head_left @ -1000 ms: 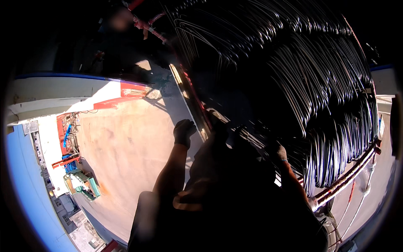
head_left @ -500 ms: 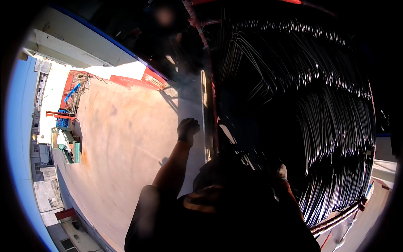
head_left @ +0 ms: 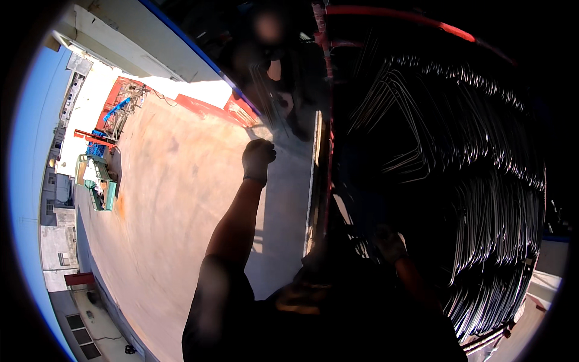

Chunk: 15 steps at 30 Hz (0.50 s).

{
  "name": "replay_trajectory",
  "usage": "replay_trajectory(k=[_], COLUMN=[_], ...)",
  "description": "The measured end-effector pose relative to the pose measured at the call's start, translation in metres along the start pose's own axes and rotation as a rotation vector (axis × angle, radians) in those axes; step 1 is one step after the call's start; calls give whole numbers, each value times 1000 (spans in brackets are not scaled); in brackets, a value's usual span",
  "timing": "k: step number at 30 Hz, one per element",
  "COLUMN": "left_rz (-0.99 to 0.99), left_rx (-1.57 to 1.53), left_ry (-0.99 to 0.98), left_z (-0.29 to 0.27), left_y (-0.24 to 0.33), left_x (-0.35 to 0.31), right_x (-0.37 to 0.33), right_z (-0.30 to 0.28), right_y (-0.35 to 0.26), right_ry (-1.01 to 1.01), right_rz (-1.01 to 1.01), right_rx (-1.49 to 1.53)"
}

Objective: The person stands on a forklift and repeatedly picks up bundles of metal frames from a rack, handing them to a coworker below. The coworker receives the frames and places them onto a pallet. The forklift moves slightly during the process.

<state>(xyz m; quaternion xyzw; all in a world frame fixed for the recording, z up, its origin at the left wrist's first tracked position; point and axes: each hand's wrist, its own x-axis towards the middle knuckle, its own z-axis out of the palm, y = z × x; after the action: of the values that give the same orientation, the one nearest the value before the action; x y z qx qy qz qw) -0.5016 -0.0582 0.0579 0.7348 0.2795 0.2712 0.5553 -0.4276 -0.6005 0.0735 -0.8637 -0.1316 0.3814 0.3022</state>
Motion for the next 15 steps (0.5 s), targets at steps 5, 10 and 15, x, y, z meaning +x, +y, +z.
replay_trajectory(k=[5, 10, 15], left_rz=[-106, 374, 180], left_rx=[124, 940, 370], left_ry=[133, 160, 329], left_z=[-22, -75, -101], left_y=[68, 69, 83], left_x=[61, 116, 147], right_x=[57, 143, 206], right_z=[20, 66, 75], right_y=[-75, -139, -259], right_ry=[-176, -302, -299], right_rz=[-47, -293, -480], right_rx=[36, 467, 605])
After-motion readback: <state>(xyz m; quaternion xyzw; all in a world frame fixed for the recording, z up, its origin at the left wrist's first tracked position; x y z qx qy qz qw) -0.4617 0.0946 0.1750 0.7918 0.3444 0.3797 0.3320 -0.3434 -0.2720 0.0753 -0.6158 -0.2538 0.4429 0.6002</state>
